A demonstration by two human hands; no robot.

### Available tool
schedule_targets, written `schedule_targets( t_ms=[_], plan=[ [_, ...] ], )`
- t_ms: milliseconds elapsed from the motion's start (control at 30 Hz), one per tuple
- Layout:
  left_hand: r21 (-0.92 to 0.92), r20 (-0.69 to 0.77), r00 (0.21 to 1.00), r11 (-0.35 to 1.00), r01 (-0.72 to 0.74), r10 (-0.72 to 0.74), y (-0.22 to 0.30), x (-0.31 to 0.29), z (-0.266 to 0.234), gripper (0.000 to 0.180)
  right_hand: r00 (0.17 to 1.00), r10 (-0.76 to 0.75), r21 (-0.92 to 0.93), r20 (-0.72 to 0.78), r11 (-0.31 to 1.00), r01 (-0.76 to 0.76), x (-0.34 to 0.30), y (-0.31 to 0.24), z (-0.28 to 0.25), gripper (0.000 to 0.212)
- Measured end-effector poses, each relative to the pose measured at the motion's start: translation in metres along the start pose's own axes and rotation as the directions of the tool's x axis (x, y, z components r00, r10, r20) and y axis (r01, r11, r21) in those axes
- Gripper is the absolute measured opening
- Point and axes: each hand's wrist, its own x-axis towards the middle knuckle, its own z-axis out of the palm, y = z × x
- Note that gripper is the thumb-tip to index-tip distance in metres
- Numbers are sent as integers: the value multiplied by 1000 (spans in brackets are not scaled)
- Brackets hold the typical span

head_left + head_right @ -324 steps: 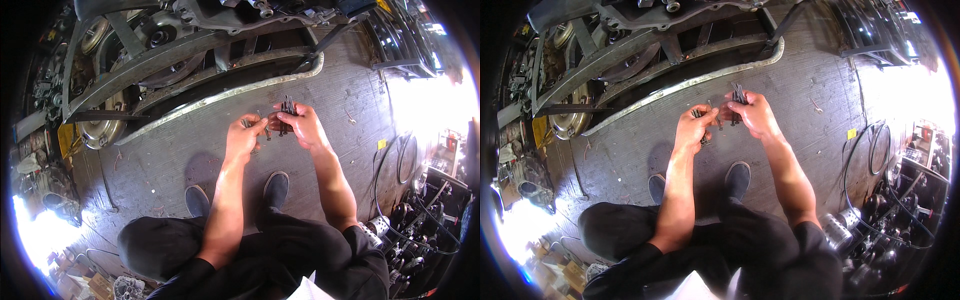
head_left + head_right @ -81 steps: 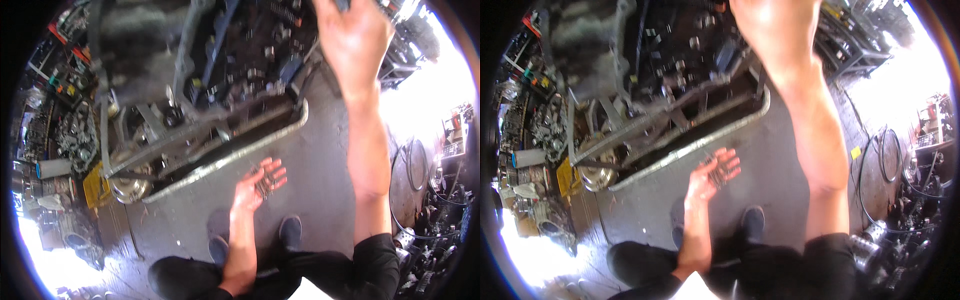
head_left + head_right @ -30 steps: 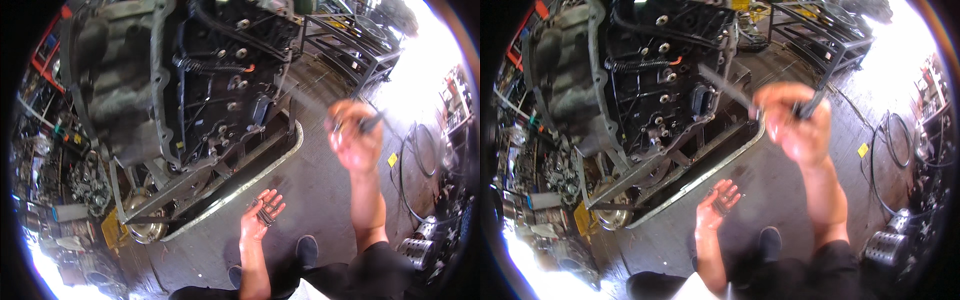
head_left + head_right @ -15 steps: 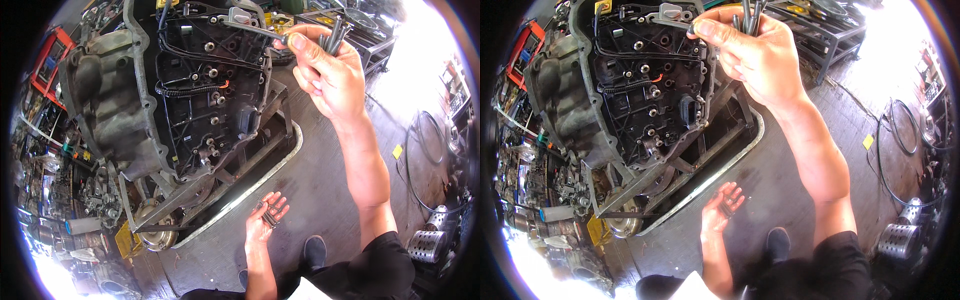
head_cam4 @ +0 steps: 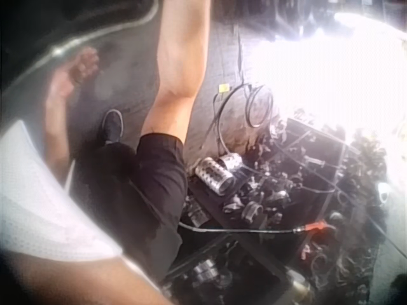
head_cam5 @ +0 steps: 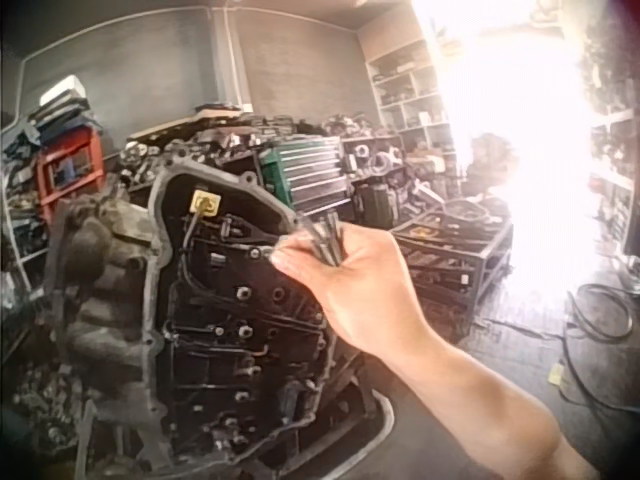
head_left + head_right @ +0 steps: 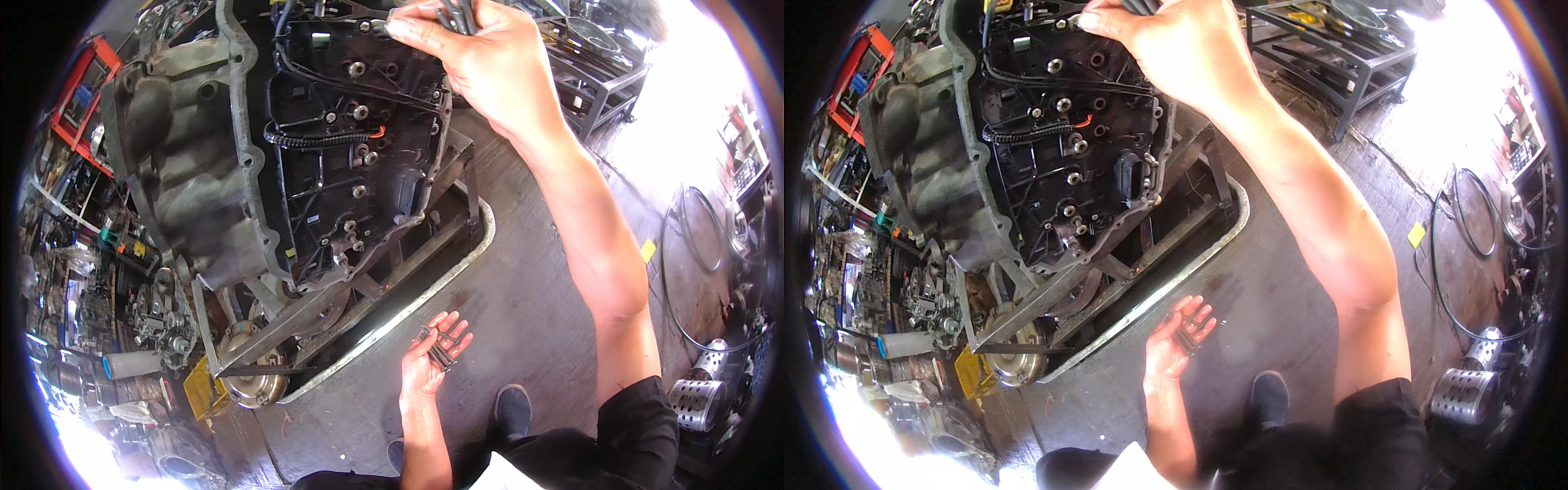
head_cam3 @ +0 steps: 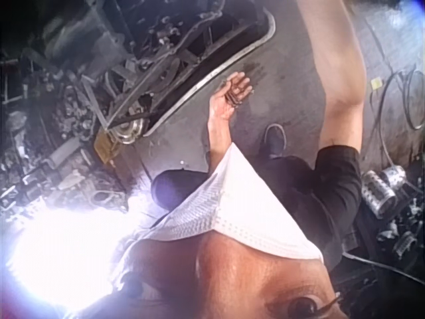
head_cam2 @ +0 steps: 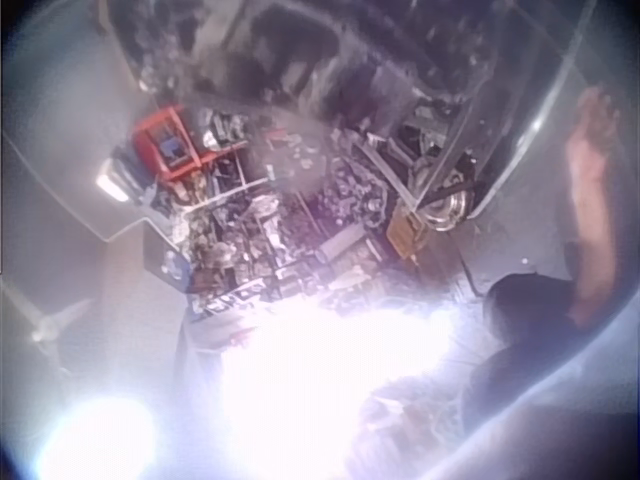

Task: The person inserts multiple bolts into threaded holes on an engine block, then uses a torque wrench to tighten them. The person handles bolts and the torque wrench throughout the clip.

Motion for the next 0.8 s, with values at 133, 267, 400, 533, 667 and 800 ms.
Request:
schedule_targets(
  t_ms=[133, 267, 400, 533, 667, 800],
  plan=[
    [-13, 8, 1000, 1000, -3, 3, 1, 1, -2, 40, 994, 103, -400, 42, 913, -78, 2, -17, -13, 8],
    [-10, 14, 1000, 1000, 3, -3, -1, -1, -2, 41, 992, -123, -491, 38, 862, 126, -4, -12, -3, 11],
    [-22, 23, 1000, 1000, 6, -5, -2, -3, -1, 42, 992, -122, -537, -14, 838, 95, -10, -9, 3, 13],
    [-32, 27, 1000, 999, -2, 3, 0, -5, -2, 42, 993, -110, -506, -46, 859, 72, -9, -7, 5, 15],
    [-37, 25, 1000, 999, -7, 8, 1, -4, -4, 42, 994, 80, -503, -77, 857, -108, -7, -7, 8, 16],
    [-45, 35, 999, 999, 2, -1, 0, -5, -4, 42, 993, -92, -551, -77, 834, 35, -6, -9, 11, 19]
  ],
)
